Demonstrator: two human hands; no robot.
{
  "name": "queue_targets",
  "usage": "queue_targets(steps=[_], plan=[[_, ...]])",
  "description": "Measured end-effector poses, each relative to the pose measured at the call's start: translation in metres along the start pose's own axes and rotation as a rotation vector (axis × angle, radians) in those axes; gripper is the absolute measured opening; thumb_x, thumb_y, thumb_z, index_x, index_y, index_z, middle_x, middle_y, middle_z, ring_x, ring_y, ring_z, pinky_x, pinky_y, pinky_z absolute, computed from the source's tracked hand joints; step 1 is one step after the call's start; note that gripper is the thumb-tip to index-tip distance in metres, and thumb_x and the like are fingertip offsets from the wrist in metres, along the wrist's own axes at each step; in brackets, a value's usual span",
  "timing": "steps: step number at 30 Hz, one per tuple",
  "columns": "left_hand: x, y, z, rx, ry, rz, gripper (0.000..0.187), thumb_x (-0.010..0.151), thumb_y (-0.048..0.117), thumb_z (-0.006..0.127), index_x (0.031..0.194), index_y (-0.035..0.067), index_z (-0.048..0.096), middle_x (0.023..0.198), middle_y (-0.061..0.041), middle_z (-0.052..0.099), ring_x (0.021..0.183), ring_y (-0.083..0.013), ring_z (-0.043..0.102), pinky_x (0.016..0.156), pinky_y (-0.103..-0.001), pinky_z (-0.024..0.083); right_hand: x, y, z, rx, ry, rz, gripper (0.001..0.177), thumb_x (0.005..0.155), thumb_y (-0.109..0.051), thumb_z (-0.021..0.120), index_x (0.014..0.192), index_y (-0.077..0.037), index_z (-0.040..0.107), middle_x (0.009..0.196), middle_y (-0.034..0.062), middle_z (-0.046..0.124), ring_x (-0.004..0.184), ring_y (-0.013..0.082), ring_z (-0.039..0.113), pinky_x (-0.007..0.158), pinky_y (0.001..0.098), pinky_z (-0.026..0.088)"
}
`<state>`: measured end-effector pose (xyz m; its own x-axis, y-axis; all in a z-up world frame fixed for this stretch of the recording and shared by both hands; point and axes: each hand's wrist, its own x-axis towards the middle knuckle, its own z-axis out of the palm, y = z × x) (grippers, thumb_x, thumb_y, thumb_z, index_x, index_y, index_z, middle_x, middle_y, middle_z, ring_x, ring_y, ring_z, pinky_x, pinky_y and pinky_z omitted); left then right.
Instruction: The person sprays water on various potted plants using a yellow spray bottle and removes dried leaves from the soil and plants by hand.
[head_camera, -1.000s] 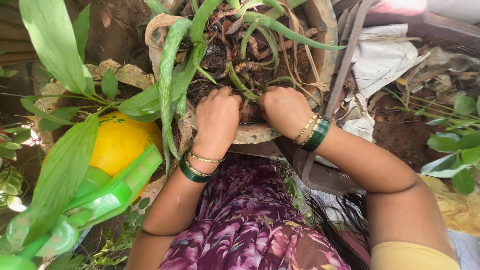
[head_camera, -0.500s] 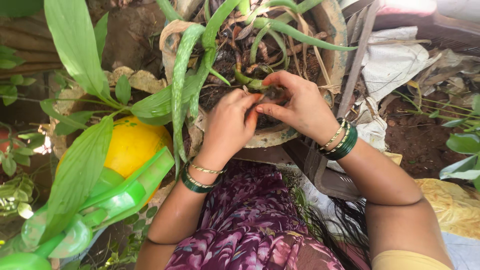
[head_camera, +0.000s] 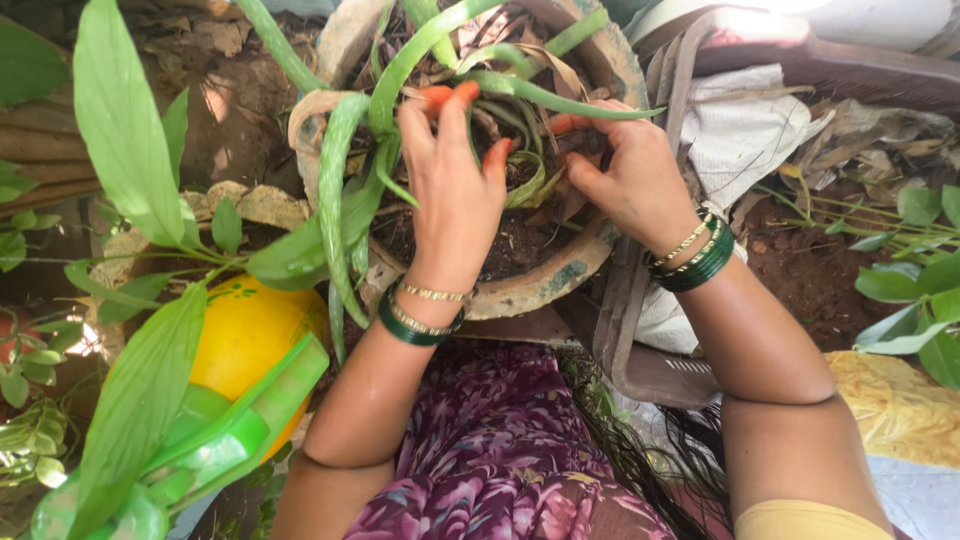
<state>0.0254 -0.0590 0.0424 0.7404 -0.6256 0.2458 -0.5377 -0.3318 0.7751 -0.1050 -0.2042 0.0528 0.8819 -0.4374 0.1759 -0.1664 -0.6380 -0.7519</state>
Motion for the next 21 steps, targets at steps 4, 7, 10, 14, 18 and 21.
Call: queue_targets(steps=[4,7,10,14,18,21], plan=[[0.013,-0.007,0.023,0.134,0.143,0.05,0.074,0.069,0.009,0.092,0.129,-0.001,0.05,0.132,-0.031,0.046,0.129,-0.0462,0.045,0.11,-0.049,0.038,0.014,-0.003,0.004,-0.007,-0.076,0.426,0.031,0.091,-0.003,0.062,0.121,-0.007,0.069,0.091,0.012,0.07,0.075,0.0226,0.065,0.073,0.0355,0.053],[0.021,-0.016,0.034,0.051,0.066,-0.057,0.077,0.073,0.011,0.094,0.131,-0.005,0.045,0.127,-0.024,0.052,0.124,-0.0425,0.052,0.109,-0.046,0.042,0.022,-0.004,0.007,0.064,-0.005,0.333,0.03,0.091,0.001,0.057,0.119,-0.005,0.065,0.095,0.0108,0.072,0.081,0.024,0.069,0.078,0.036,0.054],[0.027,-0.019,0.036,0.004,0.123,-0.025,0.072,0.078,0.01,0.093,0.129,-0.007,0.045,0.127,-0.021,0.055,0.121,-0.0394,0.058,0.107,-0.044,0.045,0.031,0.002,0.009,-0.118,0.146,-0.037,0.023,0.098,0.005,0.064,0.12,-0.002,0.064,0.11,0.0151,0.07,0.102,0.0317,0.069,0.092,0.0387,0.054],[0.026,-0.026,0.033,-0.085,0.139,0.093,0.057,0.082,-0.001,0.08,0.131,-0.001,0.052,0.134,-0.023,0.051,0.113,-0.0355,0.06,0.1,-0.039,0.05,0.038,0.013,0.011,-0.17,0.136,-0.047,0.026,0.094,0.004,0.07,0.119,0.0,0.064,0.109,0.0163,0.066,0.1,0.0345,0.067,0.087,0.0415,0.052],[0.019,-0.032,0.039,0.03,0.116,0.103,0.051,0.089,0.0,0.08,0.136,0.008,0.064,0.123,-0.014,0.057,0.115,-0.0317,0.061,0.104,-0.038,0.052,0.035,0.024,0.023,-0.221,0.159,-0.078,0.035,0.097,0.0,0.077,0.126,0.002,0.058,0.12,0.0195,0.06,0.113,0.0398,0.063,0.096,0.0448,0.052],[0.02,-0.031,0.04,0.09,0.119,0.111,0.045,0.086,-0.001,0.08,0.128,0.009,0.067,0.122,-0.012,0.06,0.113,-0.0301,0.063,0.103,-0.038,0.053,0.038,0.032,0.033,-0.308,0.161,-0.078,0.052,0.093,-0.005,0.078,0.137,0.003,0.052,0.124,0.0237,0.057,0.113,0.0441,0.061,0.096,0.0468,0.052]])
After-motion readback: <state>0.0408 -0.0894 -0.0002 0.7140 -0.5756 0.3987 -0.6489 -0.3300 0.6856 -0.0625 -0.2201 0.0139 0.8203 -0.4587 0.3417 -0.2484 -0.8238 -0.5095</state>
